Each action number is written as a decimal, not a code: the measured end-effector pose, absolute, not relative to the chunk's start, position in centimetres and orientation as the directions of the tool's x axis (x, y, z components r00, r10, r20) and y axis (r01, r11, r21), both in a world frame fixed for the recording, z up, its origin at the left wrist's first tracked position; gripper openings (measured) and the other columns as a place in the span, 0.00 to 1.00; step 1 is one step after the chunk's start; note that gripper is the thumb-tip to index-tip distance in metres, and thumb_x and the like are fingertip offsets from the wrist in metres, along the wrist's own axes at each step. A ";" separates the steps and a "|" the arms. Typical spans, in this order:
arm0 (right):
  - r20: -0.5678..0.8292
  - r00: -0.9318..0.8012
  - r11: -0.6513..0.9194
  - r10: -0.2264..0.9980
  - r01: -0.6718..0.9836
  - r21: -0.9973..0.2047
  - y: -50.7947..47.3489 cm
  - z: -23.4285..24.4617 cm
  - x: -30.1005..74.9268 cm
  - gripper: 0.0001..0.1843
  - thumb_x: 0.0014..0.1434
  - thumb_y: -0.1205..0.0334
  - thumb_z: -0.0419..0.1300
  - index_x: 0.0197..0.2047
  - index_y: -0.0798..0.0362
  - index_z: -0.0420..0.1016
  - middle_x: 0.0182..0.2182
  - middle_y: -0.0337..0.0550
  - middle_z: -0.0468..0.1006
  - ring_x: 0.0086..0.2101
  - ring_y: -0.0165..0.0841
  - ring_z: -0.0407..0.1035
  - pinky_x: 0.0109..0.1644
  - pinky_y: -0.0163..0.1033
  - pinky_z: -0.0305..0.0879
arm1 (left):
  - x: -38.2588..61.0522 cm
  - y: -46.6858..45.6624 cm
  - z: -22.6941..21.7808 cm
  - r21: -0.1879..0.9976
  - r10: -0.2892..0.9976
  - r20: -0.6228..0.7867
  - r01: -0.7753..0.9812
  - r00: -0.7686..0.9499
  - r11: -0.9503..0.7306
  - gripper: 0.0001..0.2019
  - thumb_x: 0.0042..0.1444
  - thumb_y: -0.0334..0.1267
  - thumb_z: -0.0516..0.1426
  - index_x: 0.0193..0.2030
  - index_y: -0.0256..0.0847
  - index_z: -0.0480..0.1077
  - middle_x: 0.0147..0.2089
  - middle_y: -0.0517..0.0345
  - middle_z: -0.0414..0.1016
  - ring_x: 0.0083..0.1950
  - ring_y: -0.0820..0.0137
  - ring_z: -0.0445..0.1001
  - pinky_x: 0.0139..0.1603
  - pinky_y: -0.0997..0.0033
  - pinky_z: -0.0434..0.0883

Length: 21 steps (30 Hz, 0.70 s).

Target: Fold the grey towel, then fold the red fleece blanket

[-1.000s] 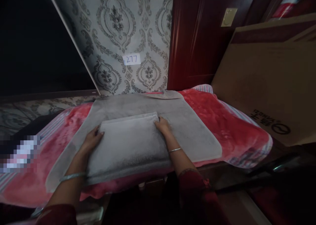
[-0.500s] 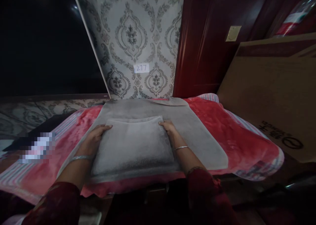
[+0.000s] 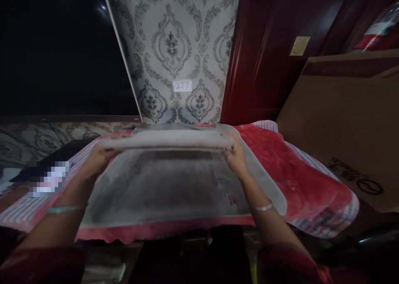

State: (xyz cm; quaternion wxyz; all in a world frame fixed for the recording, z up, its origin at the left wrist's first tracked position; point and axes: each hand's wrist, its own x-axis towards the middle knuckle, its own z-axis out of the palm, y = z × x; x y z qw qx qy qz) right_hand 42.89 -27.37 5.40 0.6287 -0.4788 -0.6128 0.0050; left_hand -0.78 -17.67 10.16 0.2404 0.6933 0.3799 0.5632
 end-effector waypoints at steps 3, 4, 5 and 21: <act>0.605 0.269 0.351 0.749 0.614 -0.707 -31.8 -1.5 41.5 0.10 0.51 0.56 0.60 0.37 0.47 0.79 0.37 0.45 0.71 0.42 0.42 0.66 0.47 0.45 0.66 | -2.0 -21.6 3.6 0.783 0.872 0.440 0.384 0.213 -0.489 0.13 0.39 0.45 0.69 0.32 0.45 0.77 0.51 0.51 0.76 0.58 0.55 0.72 0.64 0.57 0.67; 0.535 0.270 0.301 0.800 0.590 -0.749 -33.0 -3.5 41.0 0.10 0.50 0.56 0.61 0.36 0.46 0.80 0.35 0.45 0.70 0.40 0.41 0.66 0.45 0.44 0.66 | -2.3 -22.8 1.5 0.797 0.901 0.389 0.419 0.193 -0.434 0.10 0.39 0.44 0.67 0.30 0.45 0.77 0.47 0.50 0.75 0.55 0.55 0.73 0.63 0.58 0.68; 0.472 0.276 0.260 0.837 0.559 -0.787 -33.9 -5.1 40.5 0.11 0.49 0.55 0.61 0.36 0.45 0.80 0.34 0.45 0.68 0.39 0.41 0.66 0.43 0.43 0.66 | -2.5 -23.8 -0.3 0.814 0.924 0.337 0.437 0.183 -0.384 0.08 0.41 0.43 0.66 0.30 0.46 0.78 0.45 0.50 0.73 0.54 0.56 0.73 0.62 0.58 0.68; -0.228 0.412 -0.163 0.882 -0.187 -0.969 -34.8 -6.6 40.6 0.29 0.53 0.38 0.61 0.52 0.47 0.75 0.41 0.45 0.81 0.29 0.33 0.71 0.28 0.35 0.63 | -2.0 -23.7 -1.7 0.979 0.976 -0.197 -0.066 -0.090 0.192 0.23 0.33 0.45 0.69 0.40 0.41 0.78 0.43 0.53 0.81 0.42 0.61 0.77 0.36 0.69 0.73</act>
